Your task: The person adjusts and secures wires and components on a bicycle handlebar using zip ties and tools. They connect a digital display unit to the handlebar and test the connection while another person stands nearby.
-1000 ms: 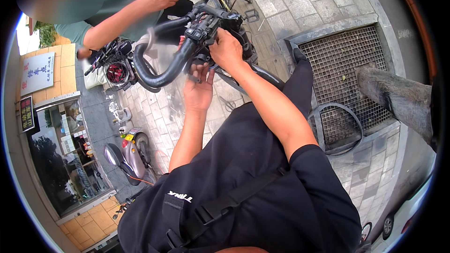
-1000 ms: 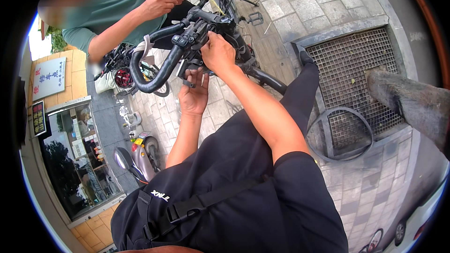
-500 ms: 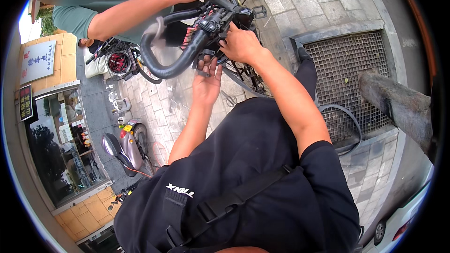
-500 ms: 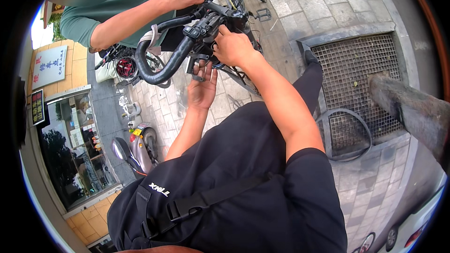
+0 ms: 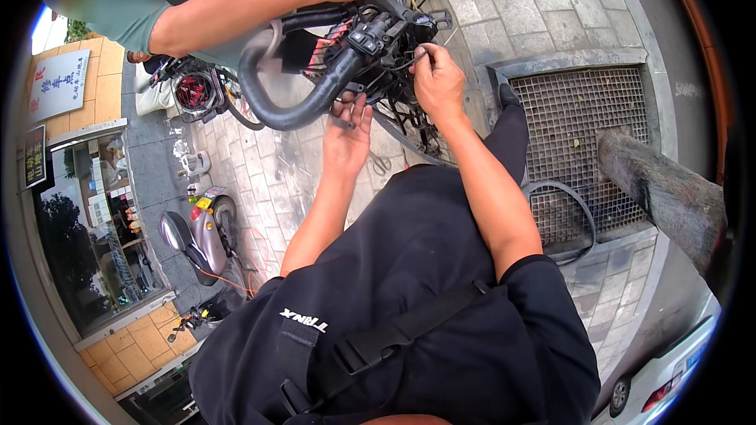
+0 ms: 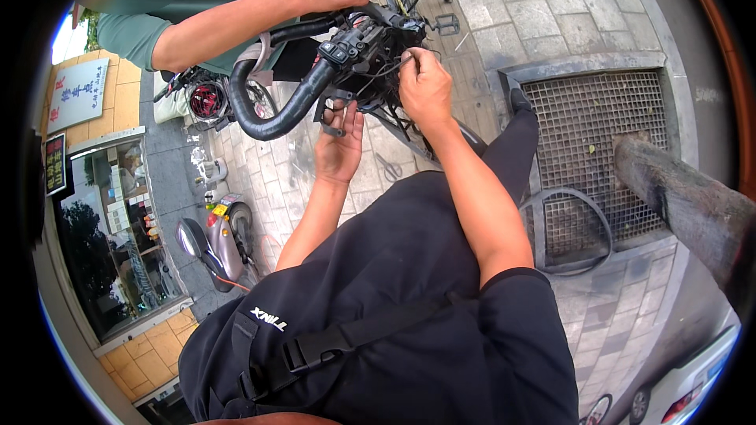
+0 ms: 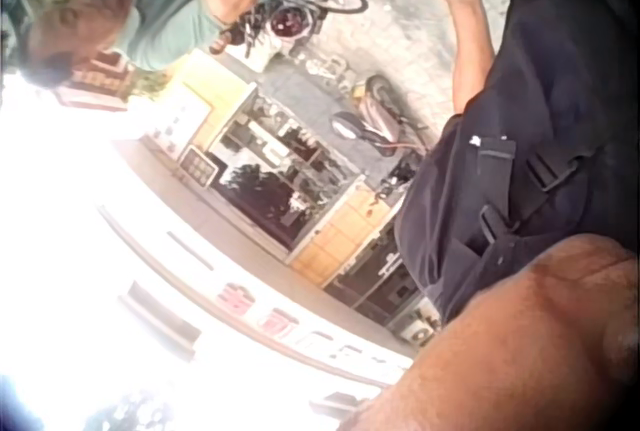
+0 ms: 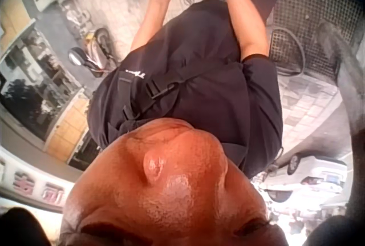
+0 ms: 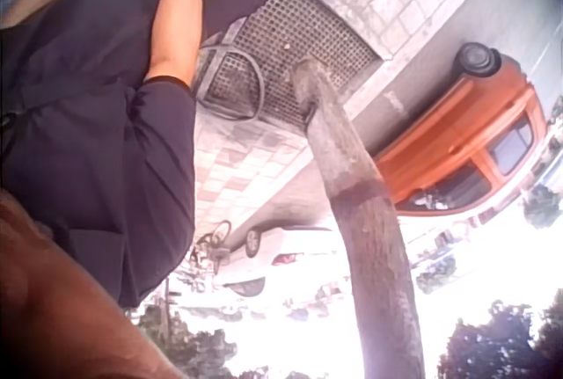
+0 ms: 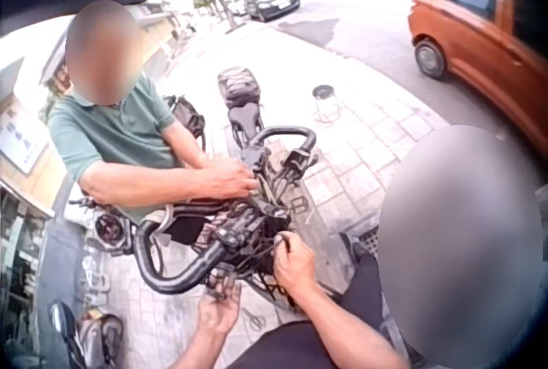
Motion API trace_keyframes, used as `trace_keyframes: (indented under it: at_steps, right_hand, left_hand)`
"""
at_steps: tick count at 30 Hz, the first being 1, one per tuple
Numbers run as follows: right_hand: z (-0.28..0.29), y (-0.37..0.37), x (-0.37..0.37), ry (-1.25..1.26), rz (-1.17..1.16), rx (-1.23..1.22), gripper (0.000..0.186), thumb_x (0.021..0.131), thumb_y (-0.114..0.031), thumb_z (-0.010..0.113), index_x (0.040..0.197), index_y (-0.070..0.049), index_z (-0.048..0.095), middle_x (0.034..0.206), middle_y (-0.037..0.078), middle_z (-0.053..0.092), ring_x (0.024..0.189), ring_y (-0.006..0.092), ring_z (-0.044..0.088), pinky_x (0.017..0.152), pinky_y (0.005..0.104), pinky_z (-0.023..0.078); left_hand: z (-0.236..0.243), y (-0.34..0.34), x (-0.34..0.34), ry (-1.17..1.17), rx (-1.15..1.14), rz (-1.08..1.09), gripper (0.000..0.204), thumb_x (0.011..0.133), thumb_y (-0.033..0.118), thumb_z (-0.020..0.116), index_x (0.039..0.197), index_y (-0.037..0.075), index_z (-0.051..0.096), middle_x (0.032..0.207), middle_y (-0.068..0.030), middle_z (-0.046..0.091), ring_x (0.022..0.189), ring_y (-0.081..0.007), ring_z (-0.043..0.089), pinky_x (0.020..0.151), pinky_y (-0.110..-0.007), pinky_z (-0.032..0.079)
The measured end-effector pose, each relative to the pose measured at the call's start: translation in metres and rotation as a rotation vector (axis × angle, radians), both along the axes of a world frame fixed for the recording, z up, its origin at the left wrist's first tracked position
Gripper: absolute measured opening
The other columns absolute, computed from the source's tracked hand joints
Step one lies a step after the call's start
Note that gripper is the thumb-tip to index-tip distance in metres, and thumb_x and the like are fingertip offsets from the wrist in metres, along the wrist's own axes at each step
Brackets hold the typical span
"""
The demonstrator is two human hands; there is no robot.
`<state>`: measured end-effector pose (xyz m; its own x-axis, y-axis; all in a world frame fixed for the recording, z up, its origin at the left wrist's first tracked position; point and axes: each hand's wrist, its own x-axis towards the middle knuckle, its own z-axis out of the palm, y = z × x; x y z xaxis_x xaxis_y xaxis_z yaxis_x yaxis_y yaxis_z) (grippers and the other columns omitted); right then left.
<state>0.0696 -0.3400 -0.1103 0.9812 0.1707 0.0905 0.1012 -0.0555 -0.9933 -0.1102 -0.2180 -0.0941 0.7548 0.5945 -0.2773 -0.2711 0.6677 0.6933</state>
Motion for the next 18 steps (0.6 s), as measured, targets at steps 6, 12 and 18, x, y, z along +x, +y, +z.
trace_keyframes:
  at_steps: [6,12,18]
  right_hand:
    - [0.008,-0.014,-0.011,0.145,0.009,0.176,0.020,0.103,-0.018,0.063,0.107,0.001,0.068,0.083,0.013,0.071,0.070,0.0203,0.072,0.068,0.0349,0.056]
    - [0.010,-0.027,-0.018,0.090,0.013,0.175,0.018,0.102,-0.016,0.063,0.106,0.001,0.068,0.083,0.013,0.071,0.070,0.0210,0.072,0.067,0.0348,0.055]
    - [-0.002,-0.031,-0.016,-0.014,0.036,0.036,0.020,0.103,-0.018,0.065,0.110,0.000,0.068,0.086,0.011,0.072,0.072,0.0152,0.073,0.065,0.0294,0.055]
  left_hand:
    - [0.008,0.006,0.006,0.011,-0.024,0.042,0.018,0.100,0.005,0.061,0.112,0.016,0.069,0.128,0.0001,0.065,0.134,-0.0299,0.056,0.113,-0.045,0.049]
    - [0.041,0.010,0.029,0.061,-0.036,0.086,0.015,0.098,0.007,0.065,0.111,0.012,0.072,0.129,-0.0031,0.067,0.137,-0.0386,0.052,0.118,-0.051,0.044]
    - [0.053,0.010,0.031,0.031,0.058,0.028,0.044,0.096,0.024,0.071,0.135,0.006,0.060,0.132,-0.0129,0.066,0.128,-0.0368,0.061,0.113,-0.052,0.048]
